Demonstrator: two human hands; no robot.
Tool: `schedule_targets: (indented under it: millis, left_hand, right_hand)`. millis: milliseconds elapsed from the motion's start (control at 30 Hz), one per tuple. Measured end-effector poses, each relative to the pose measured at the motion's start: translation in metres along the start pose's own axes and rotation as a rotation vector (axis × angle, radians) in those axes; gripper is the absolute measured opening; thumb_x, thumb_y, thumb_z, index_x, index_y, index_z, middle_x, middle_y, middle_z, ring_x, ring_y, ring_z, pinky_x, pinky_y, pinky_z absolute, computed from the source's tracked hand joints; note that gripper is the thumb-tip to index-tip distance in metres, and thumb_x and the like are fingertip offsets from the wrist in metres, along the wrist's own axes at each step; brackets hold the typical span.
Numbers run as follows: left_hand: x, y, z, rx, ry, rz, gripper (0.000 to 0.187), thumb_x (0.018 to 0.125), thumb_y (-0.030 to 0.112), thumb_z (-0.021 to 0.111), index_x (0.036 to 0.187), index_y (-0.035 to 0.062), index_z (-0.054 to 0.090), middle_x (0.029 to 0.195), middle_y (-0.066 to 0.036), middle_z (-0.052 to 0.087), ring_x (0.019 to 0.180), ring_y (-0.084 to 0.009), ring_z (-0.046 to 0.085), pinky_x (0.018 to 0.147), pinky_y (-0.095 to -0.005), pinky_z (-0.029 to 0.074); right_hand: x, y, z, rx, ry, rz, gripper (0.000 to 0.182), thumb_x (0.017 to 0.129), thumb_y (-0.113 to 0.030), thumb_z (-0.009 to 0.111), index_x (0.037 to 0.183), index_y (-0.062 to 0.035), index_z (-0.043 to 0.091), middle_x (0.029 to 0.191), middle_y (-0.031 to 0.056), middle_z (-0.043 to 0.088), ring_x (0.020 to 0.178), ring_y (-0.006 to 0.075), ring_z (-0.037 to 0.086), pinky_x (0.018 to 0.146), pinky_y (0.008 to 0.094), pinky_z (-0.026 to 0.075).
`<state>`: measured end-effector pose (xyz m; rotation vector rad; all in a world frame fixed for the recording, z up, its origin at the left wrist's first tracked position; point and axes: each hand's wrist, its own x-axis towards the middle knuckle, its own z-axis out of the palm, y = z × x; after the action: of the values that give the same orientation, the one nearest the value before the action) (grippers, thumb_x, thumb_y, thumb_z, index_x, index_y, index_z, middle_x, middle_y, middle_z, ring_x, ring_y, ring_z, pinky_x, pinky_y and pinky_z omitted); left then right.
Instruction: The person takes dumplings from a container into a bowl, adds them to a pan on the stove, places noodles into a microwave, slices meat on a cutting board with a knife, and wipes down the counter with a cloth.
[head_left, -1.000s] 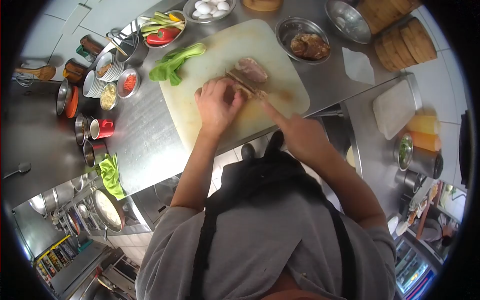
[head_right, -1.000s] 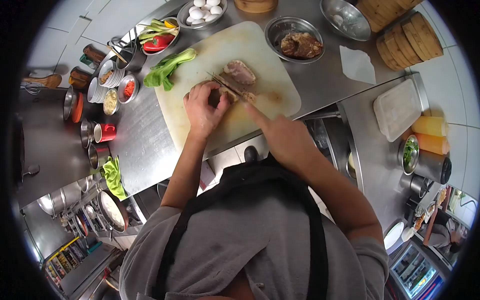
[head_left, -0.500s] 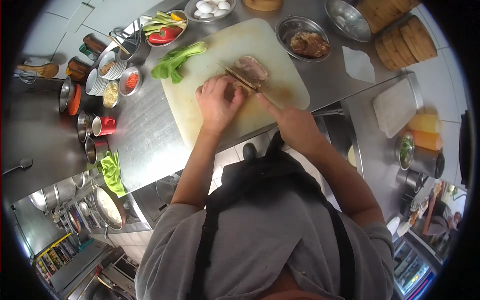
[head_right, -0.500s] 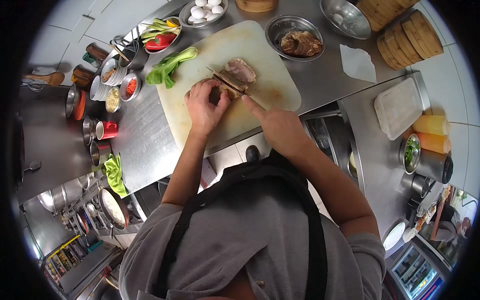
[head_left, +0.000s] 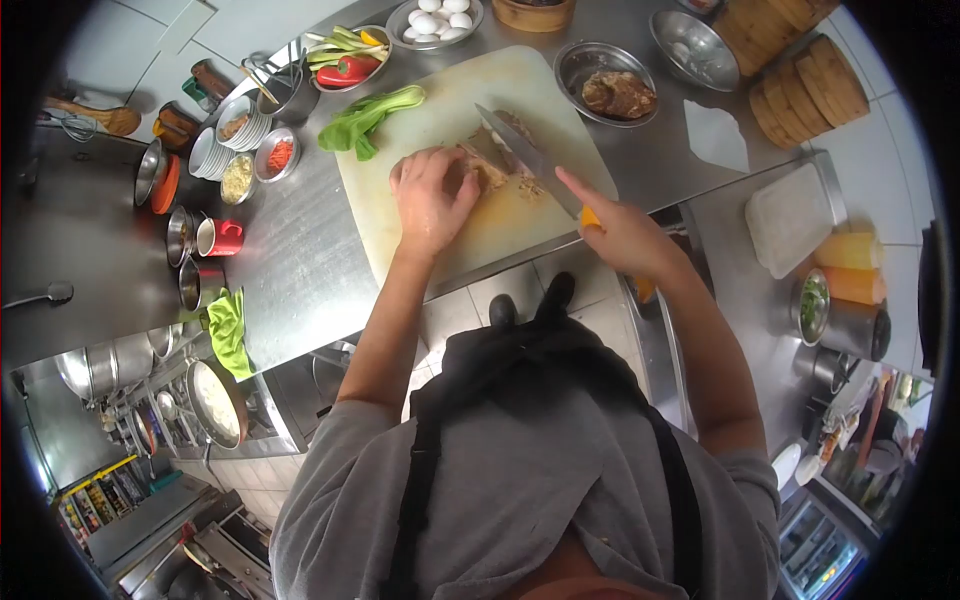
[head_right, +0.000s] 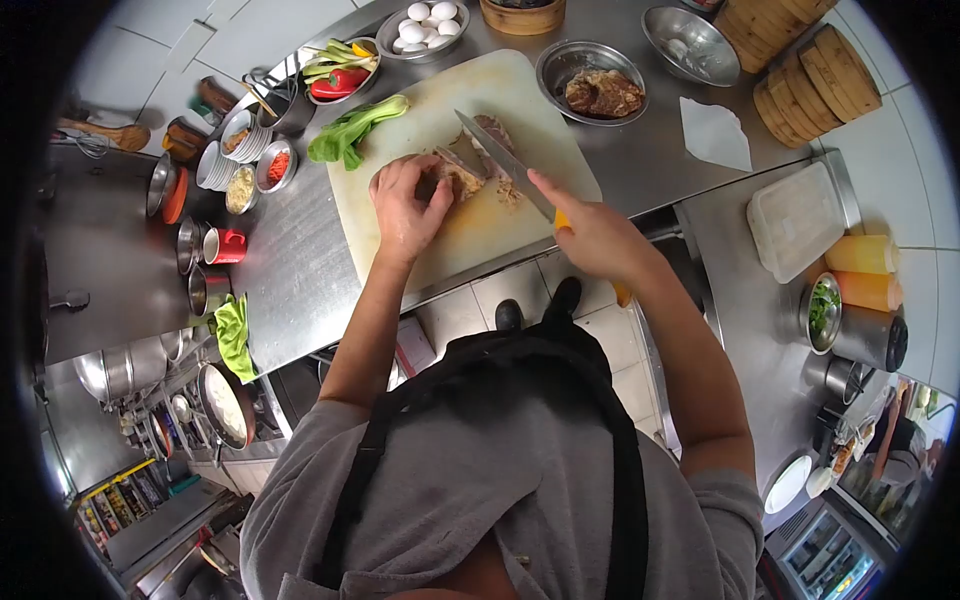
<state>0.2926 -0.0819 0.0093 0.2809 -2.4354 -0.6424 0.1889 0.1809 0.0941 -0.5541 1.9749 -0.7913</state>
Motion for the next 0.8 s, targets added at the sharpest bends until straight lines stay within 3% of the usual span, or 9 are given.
schedule_targets:
  millis: [67, 167, 300, 600, 700, 800]
  left_hand:
    - [-0.003, 0.0, -0.001, 0.028, 0.045, 0.002, 0.029, 0.076, 0.021, 0.075, 0.103, 0.0133, 0.067, 0.104, -0.006, 0.067, 0.106, -0.0278, 0.06, 0.1, -0.0458, 0.039]
    - [-0.007, 0.0, 0.0, 0.041, 0.001, 0.003, 0.03, 0.075, 0.02, 0.074, 0.103, 0.0122, 0.067, 0.103, -0.007, 0.067, 0.105, -0.0285, 0.06, 0.101, -0.0461, 0.038]
    - [-0.001, 0.002, 0.0, 0.056, -0.01, 0.022, 0.032, 0.073, 0.02, 0.075, 0.103, 0.0124, 0.066, 0.103, -0.007, 0.067, 0.105, -0.0287, 0.06, 0.099, -0.0457, 0.039]
    - [0.0, -0.003, 0.001, 0.008, -0.029, 0.034, 0.034, 0.073, 0.02, 0.075, 0.105, 0.0108, 0.065, 0.103, -0.008, 0.068, 0.101, -0.0292, 0.061, 0.094, -0.0442, 0.042]
    - [0.0, -0.009, 0.004, -0.004, -0.055, 0.039, 0.035, 0.073, 0.019, 0.075, 0.106, 0.0111, 0.065, 0.105, -0.008, 0.068, 0.103, -0.029, 0.061, 0.094, -0.0444, 0.043]
    - [0.002, -0.01, 0.004, -0.005, -0.049, 0.034, 0.036, 0.074, 0.019, 0.075, 0.107, 0.0114, 0.064, 0.105, -0.008, 0.068, 0.103, -0.0289, 0.062, 0.093, -0.0446, 0.043]
  right_hand:
    - [-0.002, 0.015, 0.019, -0.649, 0.385, -0.361, 0.081, 0.087, -0.005, 0.058, 0.16, -0.0309, 0.031, 0.09, 0.0163, 0.066, 0.067, 0.0337, 0.067, 0.064, 0.0448, 0.056]
    - [-0.034, -0.01, 0.032, -0.768, 0.382, -0.349, 0.08, 0.087, -0.005, 0.058, 0.159, -0.0296, 0.033, 0.087, 0.018, 0.065, 0.068, 0.0354, 0.067, 0.064, 0.0457, 0.056]
    - [-0.049, -0.014, 0.048, -0.792, 0.425, -0.41, 0.079, 0.087, -0.005, 0.058, 0.159, -0.0269, 0.034, 0.085, 0.0195, 0.064, 0.068, 0.0361, 0.067, 0.064, 0.0458, 0.056]
    - [-0.063, -0.029, 0.052, -0.842, 0.33, -0.259, 0.076, 0.088, -0.005, 0.058, 0.158, -0.022, 0.034, 0.084, 0.0197, 0.063, 0.068, 0.0367, 0.067, 0.062, 0.0464, 0.056]
    - [-0.045, -0.026, 0.056, -0.797, 0.297, -0.258, 0.077, 0.087, -0.004, 0.057, 0.159, -0.0222, 0.033, 0.085, 0.0198, 0.064, 0.069, 0.0376, 0.067, 0.064, 0.0484, 0.056]
    - [-0.024, -0.025, 0.055, -0.738, 0.409, -0.415, 0.083, 0.087, 0.001, 0.053, 0.16, -0.0296, 0.031, 0.087, 0.0203, 0.062, 0.073, 0.0389, 0.066, 0.067, 0.0483, 0.054]
